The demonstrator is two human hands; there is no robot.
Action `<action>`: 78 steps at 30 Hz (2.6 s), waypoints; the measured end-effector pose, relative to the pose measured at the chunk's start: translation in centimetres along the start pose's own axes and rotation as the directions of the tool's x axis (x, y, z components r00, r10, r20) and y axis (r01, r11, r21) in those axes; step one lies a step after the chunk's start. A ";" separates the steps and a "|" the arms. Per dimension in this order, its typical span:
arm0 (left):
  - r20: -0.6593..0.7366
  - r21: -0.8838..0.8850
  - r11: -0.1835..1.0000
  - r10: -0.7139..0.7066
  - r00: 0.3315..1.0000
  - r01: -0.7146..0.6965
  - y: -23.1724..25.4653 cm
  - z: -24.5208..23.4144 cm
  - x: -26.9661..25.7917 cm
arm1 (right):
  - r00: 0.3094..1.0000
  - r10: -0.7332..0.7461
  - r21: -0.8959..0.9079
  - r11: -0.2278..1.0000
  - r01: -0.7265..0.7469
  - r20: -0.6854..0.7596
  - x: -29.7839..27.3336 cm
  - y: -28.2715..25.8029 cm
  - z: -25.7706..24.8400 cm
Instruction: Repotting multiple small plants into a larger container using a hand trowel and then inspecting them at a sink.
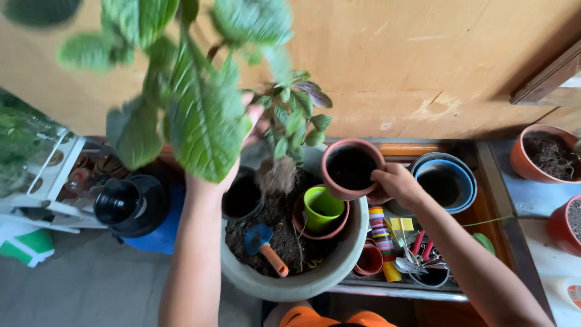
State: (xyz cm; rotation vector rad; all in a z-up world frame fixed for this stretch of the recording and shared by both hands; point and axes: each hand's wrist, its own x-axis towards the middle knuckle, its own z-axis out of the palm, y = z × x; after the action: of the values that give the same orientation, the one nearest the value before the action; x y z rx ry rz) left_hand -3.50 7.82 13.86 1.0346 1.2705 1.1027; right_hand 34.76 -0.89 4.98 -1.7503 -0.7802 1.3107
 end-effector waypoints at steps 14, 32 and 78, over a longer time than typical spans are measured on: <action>0.018 -0.098 0.995 0.026 0.999 -0.024 -2.7 10.3 -3.2 | 0.990 0.016 -0.057 0.998 -0.008 0.141 -4.0 1.2 7.7; 0.114 -0.368 0.877 -0.287 0.951 0.308 -8.8 12.9 -3.6 | 0.987 -0.031 -0.096 0.994 0.047 0.161 -7.8 -0.5 6.4; -0.029 0.453 0.652 0.692 0.721 -0.608 3.8 -2.0 -9.9 | 0.955 0.168 -0.073 0.985 -0.155 0.245 -9.7 5.2 7.7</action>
State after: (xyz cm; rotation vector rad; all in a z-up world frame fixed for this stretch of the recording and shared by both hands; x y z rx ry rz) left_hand -5.54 -1.29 19.35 1.8545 1.3560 1.5497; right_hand 24.81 -9.79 3.86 -1.7403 -0.8308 1.6590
